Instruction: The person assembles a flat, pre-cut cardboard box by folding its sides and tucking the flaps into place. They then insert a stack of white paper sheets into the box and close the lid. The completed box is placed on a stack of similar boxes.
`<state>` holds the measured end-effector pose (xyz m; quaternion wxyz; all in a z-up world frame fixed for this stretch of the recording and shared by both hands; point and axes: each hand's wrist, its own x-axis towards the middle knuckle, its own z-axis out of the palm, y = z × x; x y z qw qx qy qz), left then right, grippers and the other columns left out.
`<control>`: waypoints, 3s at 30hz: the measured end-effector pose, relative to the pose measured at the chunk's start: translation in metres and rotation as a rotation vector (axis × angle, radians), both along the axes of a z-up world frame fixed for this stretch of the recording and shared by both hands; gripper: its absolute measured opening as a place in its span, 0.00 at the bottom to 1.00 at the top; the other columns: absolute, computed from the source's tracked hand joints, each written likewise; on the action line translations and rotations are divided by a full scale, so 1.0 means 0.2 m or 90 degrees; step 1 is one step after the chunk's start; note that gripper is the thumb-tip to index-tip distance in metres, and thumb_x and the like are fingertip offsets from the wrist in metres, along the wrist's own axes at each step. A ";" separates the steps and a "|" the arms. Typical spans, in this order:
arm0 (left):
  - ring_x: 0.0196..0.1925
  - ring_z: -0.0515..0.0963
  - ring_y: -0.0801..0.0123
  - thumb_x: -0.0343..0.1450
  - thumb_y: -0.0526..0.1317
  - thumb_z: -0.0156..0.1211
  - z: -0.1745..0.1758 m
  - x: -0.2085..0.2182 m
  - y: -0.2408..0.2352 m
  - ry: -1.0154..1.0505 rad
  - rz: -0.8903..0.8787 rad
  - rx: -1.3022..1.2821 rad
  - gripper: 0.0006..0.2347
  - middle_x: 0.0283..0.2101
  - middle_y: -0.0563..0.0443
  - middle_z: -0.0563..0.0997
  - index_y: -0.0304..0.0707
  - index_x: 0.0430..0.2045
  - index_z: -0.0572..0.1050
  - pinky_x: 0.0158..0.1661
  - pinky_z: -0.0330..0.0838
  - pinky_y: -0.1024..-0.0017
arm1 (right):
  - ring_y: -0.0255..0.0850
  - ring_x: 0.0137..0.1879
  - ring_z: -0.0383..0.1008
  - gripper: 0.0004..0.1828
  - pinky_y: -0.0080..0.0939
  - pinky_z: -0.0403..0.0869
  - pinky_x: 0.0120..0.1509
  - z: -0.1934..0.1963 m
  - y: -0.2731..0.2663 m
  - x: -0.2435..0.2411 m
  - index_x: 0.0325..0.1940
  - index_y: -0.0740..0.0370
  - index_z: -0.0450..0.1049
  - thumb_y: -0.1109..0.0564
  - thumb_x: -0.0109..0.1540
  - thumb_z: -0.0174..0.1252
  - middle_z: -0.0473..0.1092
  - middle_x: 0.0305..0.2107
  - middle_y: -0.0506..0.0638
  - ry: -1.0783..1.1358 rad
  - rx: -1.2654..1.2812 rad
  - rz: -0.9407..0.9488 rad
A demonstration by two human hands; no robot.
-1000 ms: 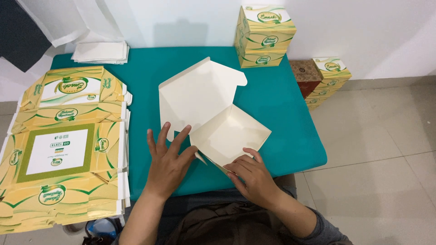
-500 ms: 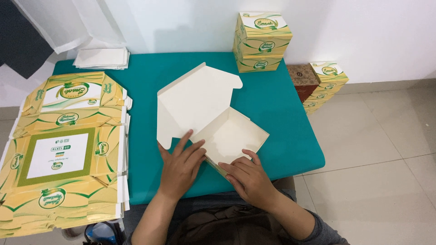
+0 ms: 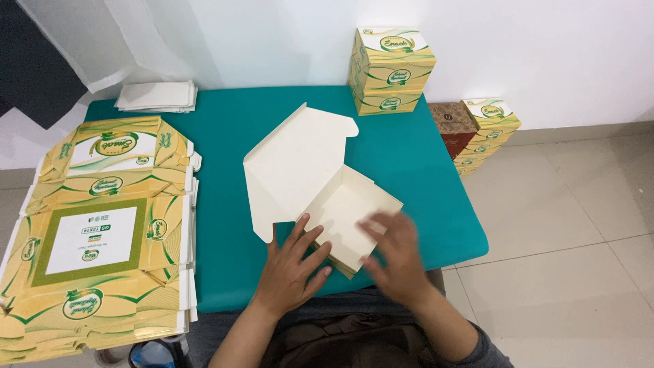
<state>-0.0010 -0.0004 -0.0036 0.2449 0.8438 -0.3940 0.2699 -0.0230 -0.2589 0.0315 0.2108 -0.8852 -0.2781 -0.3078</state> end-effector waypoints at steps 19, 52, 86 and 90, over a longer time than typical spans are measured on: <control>0.63 0.75 0.51 0.76 0.56 0.50 0.30 -0.18 -0.07 0.098 0.195 0.059 0.23 0.51 0.45 0.83 0.36 0.54 0.75 0.71 0.47 0.42 | 0.46 0.46 0.75 0.19 0.44 0.73 0.52 -0.11 -0.01 -0.15 0.51 0.60 0.79 0.47 0.70 0.49 0.75 0.39 0.53 0.188 0.300 0.082; 0.63 0.73 0.53 0.70 0.28 0.51 0.17 -0.07 -0.14 -0.058 0.215 0.042 0.19 0.56 0.44 0.75 0.42 0.57 0.71 0.68 0.57 0.40 | 0.31 0.14 0.58 0.24 0.39 0.57 0.21 -0.18 0.21 0.20 0.18 0.53 0.66 0.47 0.67 0.60 0.59 0.07 0.43 0.440 0.563 -0.051; 0.77 0.59 0.53 0.75 0.55 0.42 0.05 0.03 -0.55 0.967 -0.224 -0.735 0.31 0.76 0.42 0.58 0.38 0.72 0.54 0.76 0.55 0.58 | 0.34 0.27 0.50 0.20 0.42 0.64 0.37 -0.07 -0.01 0.43 0.25 0.49 0.60 0.50 0.69 0.58 0.50 0.19 0.43 0.418 0.423 0.049; 0.76 0.62 0.56 0.74 0.55 0.44 0.03 0.08 -0.56 0.957 -0.207 -0.783 0.31 0.75 0.44 0.60 0.39 0.72 0.55 0.73 0.60 0.57 | 0.35 0.31 0.58 0.15 0.42 0.62 0.38 -0.03 0.03 0.46 0.29 0.51 0.68 0.48 0.67 0.62 0.60 0.23 0.43 0.465 0.437 -0.005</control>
